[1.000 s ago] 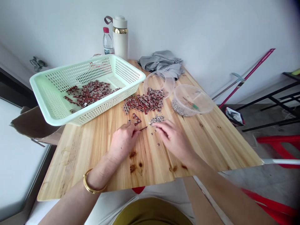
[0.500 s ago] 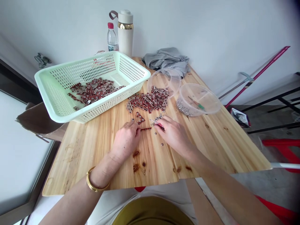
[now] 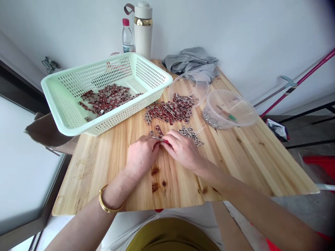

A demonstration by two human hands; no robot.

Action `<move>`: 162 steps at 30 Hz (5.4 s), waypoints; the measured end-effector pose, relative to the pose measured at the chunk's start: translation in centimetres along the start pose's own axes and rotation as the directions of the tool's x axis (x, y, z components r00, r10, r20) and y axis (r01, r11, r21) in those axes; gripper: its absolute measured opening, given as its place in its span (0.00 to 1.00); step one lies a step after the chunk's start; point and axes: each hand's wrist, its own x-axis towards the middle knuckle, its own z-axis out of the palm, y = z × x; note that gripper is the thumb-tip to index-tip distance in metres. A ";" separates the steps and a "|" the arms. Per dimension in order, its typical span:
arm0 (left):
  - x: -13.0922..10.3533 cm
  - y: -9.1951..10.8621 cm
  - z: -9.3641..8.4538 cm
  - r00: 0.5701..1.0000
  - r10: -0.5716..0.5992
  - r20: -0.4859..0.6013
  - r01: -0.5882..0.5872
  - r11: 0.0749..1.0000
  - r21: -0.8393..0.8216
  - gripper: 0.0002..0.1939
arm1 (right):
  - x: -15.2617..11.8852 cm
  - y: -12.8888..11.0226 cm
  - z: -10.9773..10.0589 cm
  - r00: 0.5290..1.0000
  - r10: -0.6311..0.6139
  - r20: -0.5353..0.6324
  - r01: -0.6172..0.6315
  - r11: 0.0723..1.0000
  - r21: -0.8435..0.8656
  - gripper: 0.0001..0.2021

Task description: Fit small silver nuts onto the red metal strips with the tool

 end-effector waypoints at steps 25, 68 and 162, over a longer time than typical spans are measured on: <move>0.1 -0.5 0.5 0.990 -0.084 -0.110 0.074 0.993 -0.092 0.05 | -1.5 -1.0 -1.4 0.992 0.098 0.080 -0.116 0.958 0.261 0.14; -0.3 0.1 0.6 0.992 -0.051 -0.112 0.048 0.999 -0.024 0.05 | -3.9 -4.2 -0.7 0.950 0.308 0.055 -0.306 0.951 -0.038 0.16; 3.2 0.4 -1.8 0.947 0.011 0.321 -0.006 1.000 -0.018 0.08 | -2.3 2.8 -1.4 0.996 0.047 0.078 -0.060 0.982 0.180 0.09</move>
